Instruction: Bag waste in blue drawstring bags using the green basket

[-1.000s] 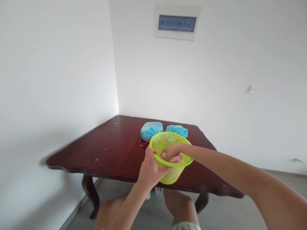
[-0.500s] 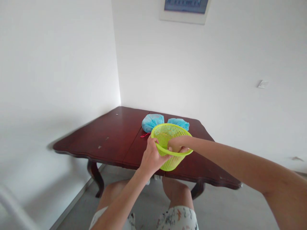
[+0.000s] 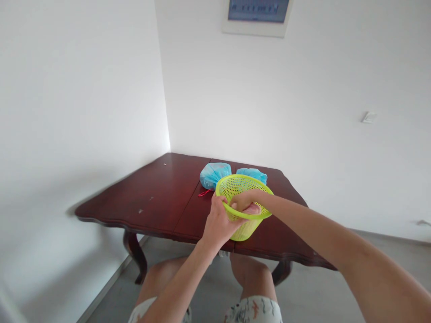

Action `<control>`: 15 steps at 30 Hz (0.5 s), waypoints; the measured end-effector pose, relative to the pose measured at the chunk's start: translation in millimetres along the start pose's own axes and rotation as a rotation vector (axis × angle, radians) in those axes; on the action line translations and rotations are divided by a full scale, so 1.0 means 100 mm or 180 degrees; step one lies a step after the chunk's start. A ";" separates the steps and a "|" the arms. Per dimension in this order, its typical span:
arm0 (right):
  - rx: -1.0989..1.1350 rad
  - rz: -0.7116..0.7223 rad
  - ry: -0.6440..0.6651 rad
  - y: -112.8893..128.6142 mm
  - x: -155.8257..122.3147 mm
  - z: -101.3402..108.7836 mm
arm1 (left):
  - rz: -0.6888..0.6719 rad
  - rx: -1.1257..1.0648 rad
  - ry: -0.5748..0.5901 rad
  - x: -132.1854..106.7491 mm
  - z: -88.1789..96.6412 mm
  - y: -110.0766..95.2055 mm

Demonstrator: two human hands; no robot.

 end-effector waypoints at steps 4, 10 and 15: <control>-0.0354 0.0365 0.0466 0.01 0.06 0.34 | -0.0075 0.0121 -0.0038 0.10 -0.06 0.11; -0.0210 0.0744 -0.2004 0.07 -0.39 0.88 | -0.0273 0.0225 0.0228 0.38 -0.14 0.44; 0.0071 0.1450 -0.2887 0.56 -0.66 0.76 | -0.0422 0.0135 0.0121 0.28 0.14 0.48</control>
Point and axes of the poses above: each hand's wrist, its own x-axis towards the middle knuckle, its own z-axis out of the back of the hand, y = z × x, the point moved 4 cm from there along x, towards the middle knuckle, and after that the axes turned 7 degrees about -x, right-handed, at the moved point
